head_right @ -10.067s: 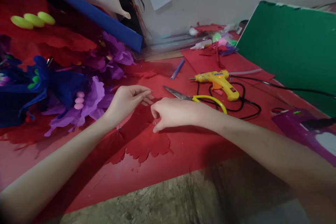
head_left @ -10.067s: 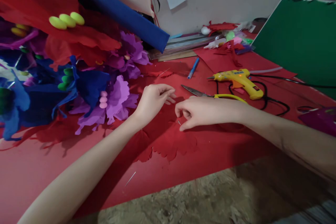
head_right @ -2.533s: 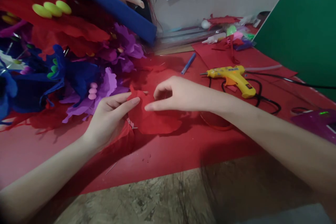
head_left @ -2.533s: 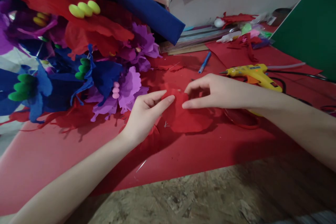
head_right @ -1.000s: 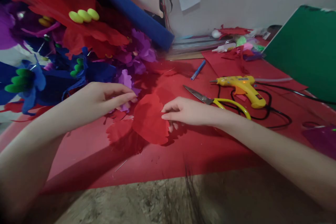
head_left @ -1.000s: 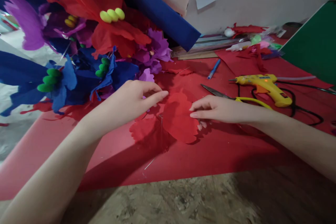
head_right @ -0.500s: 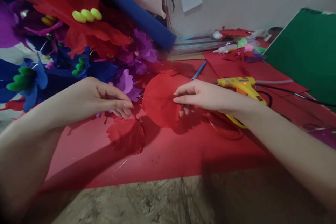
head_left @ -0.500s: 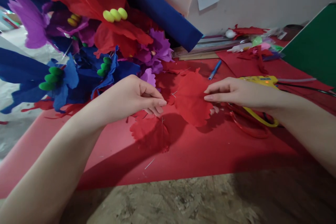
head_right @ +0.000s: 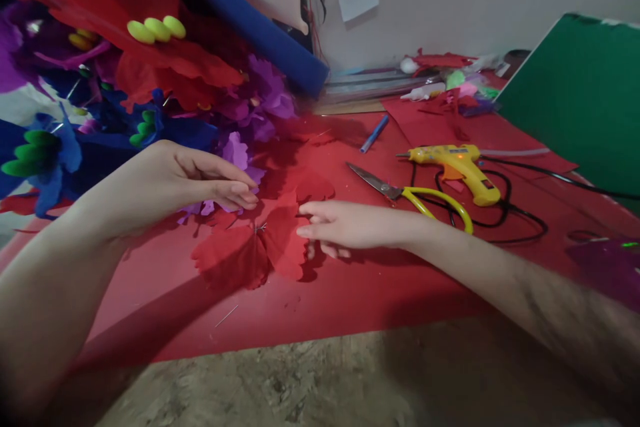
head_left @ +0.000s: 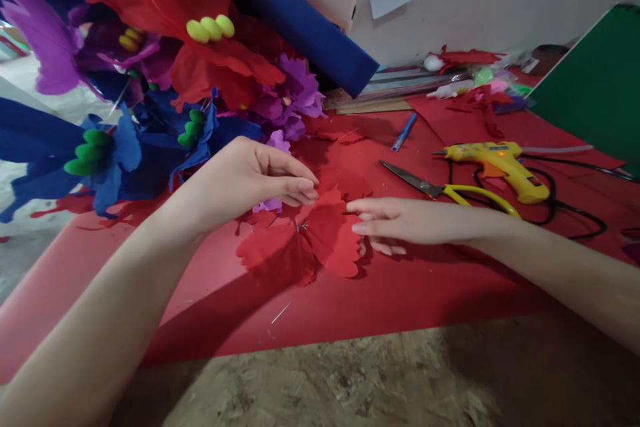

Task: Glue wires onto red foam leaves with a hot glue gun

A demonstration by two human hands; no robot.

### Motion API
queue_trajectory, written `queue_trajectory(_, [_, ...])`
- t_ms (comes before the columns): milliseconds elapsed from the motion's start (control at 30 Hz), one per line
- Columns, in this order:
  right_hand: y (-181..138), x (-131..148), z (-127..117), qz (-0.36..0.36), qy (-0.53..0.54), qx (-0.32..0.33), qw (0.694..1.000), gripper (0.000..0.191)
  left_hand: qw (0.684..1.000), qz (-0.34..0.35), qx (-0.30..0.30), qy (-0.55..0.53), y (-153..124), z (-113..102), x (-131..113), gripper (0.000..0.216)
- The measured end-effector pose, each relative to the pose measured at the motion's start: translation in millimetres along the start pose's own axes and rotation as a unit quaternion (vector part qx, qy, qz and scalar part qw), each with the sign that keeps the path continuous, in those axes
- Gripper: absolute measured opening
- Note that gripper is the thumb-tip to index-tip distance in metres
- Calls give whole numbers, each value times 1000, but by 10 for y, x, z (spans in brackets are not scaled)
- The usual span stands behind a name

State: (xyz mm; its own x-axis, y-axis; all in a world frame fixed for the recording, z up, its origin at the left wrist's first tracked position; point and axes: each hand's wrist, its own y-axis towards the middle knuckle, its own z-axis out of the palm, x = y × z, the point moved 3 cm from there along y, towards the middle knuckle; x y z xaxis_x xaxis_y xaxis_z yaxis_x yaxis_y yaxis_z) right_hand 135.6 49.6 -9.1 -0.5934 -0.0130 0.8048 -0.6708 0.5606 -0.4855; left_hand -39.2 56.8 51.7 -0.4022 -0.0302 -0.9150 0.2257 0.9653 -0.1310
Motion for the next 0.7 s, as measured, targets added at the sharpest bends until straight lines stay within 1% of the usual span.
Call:
queue_trajectory(33, [3, 16, 30, 3, -13, 5, 1000, 41, 1000, 2, 1, 0, 6, 2, 9, 8])
queue_trajectory(100, [4, 35, 52, -2, -45, 25, 999, 32, 1000, 16, -5, 4, 16, 1, 23, 8])
queue_trajectory(200, [27, 20, 35, -1, -35, 36, 999, 23, 997, 61, -42, 25, 17, -5, 29, 5])
queue_trajectory(300, [88, -31, 38, 32, 2, -4, 999, 15, 990, 99, -93, 31, -4, -6, 26, 7])
queue_trajectory(400, [131, -62, 61, 57, 16, -37, 998, 6, 986, 115, -116, 32, -24, 6, 18, 8])
queue_trajectory(500, [104, -52, 7, 56, 29, -52, 997, 7, 985, 116, -119, 45, -32, 21, 2, 6])
queue_trajectory(600, [27, -18, -119, 44, 63, -70, 995, 8, 989, 79, -107, 65, -26, 35, -5, 10])
queue_trajectory(633, [2, -5, -150, 41, 69, -67, 994, 8, 989, 70, -105, 73, -24, 37, -10, 12])
queue_trajectory(700, [-30, 18, -159, 39, 64, -42, 996, 7, 988, 75, -108, 85, -16, 38, -33, 11])
